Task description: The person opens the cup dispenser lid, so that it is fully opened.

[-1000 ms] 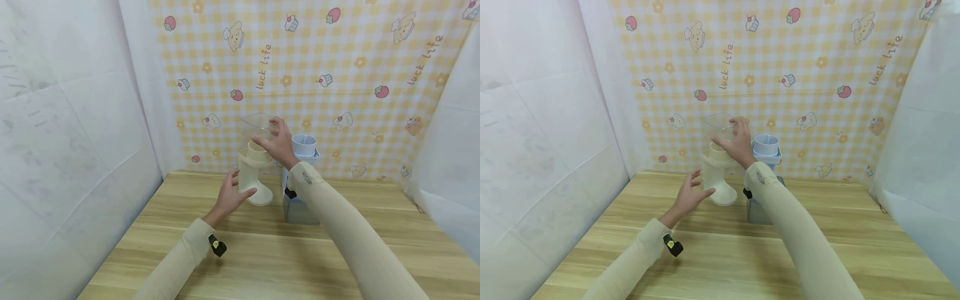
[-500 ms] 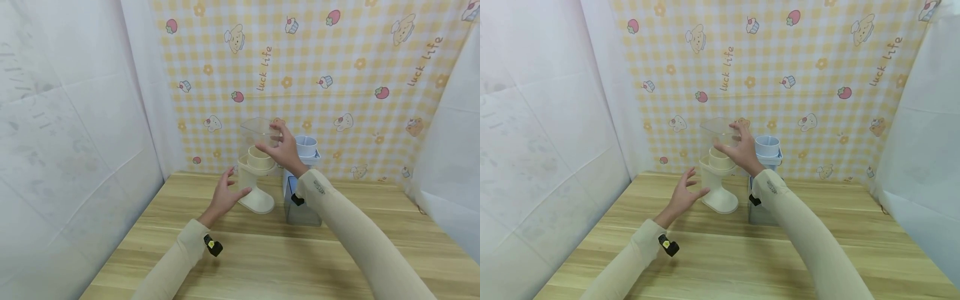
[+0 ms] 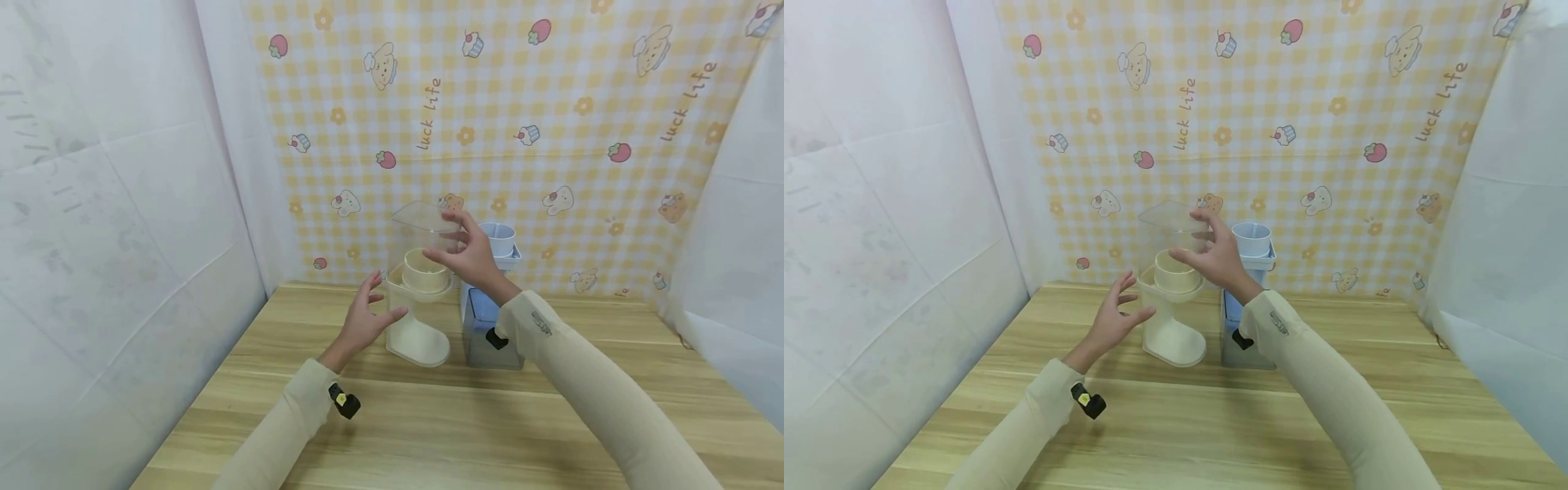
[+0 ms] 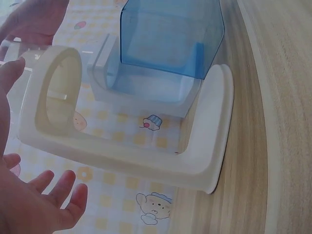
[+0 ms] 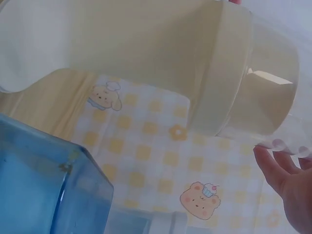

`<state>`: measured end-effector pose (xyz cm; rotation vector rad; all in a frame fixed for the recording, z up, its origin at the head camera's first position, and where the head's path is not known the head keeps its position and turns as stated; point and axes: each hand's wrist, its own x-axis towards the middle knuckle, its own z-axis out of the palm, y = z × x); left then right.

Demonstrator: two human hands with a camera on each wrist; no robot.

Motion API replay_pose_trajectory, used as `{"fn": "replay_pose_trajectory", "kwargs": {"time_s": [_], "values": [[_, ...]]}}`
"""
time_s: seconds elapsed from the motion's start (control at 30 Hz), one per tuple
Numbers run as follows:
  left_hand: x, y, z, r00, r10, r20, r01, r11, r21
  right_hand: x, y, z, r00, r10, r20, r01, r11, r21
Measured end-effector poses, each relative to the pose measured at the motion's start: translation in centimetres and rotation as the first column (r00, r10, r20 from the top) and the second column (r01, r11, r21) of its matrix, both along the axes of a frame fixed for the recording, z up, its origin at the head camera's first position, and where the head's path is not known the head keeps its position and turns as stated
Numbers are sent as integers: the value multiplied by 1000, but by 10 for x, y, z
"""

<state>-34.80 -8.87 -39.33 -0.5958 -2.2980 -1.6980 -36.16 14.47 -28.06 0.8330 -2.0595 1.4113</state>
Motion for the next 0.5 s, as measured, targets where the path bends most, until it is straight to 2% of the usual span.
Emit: {"fn": "replay_pose_trajectory", "kwargs": {"time_s": [0.13,0.3,0.5], "values": [[1,0,1,1000,-24,-7,24,1000,7,-5,6,-9,999,54,-3,-54,998,-34],[3,0,3,998,-60,-31,61,998,14,5,10,-11,989,146,-34,-148,987,-68],[9,2,4,987,-152,-43,151,988,-26,21,16,-13,970,226,-85,-232,970,-70]]}}
